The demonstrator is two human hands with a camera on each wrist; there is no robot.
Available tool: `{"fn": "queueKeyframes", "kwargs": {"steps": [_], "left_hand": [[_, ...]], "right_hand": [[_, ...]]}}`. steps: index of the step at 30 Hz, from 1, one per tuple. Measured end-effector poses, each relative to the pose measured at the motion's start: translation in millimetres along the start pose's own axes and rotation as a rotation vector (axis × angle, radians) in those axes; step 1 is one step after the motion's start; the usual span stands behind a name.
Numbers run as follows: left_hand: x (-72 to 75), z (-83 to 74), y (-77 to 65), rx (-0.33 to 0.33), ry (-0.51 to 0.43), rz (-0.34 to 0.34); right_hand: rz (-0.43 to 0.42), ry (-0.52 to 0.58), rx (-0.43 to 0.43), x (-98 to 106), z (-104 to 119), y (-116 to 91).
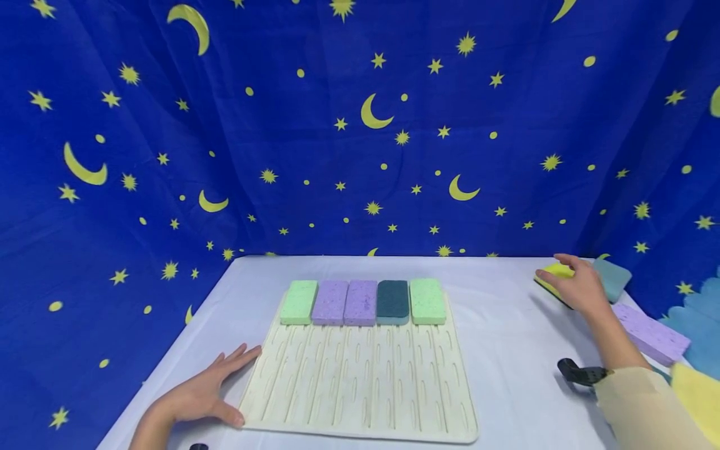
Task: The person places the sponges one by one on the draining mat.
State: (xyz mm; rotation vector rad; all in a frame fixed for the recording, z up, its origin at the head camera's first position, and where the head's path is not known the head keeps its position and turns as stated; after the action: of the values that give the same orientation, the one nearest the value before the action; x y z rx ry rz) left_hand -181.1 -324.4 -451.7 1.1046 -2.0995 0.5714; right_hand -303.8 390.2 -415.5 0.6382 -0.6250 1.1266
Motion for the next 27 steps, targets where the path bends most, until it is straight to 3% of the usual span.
{"fn": "queueKeyframes", "kwargs": {"steps": [9, 19, 27], "left_hand": [[0.3, 2.4, 0.0, -0.002, -0.002, -0.001], [0.2, 4.4, 1.7, -0.005, 0.006, -0.003], [0.2, 4.8, 1.8, 0.003, -0.016, 0.005]], "right_hand": [[-0.062, -0.143, 0.010, 8, -32, 6], [-0.056, -0.216, 0.054, 3, -42, 2], [-0.011, -0.221, -0.030, -2, -41, 1]]}}
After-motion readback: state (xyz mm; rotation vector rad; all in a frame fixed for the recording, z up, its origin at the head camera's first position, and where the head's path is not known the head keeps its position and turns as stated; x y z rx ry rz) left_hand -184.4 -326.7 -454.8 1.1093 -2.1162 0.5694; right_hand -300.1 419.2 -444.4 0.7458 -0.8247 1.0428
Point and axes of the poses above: each hand's wrist, its own y-axis towards the middle knuckle, its own x-axis out of the back of the hand, z = x × y, the point moved 2 cm from there along y, towards the middle knuckle, and after that the axes turned 4 degrees about -x, right-handed, at the moved point
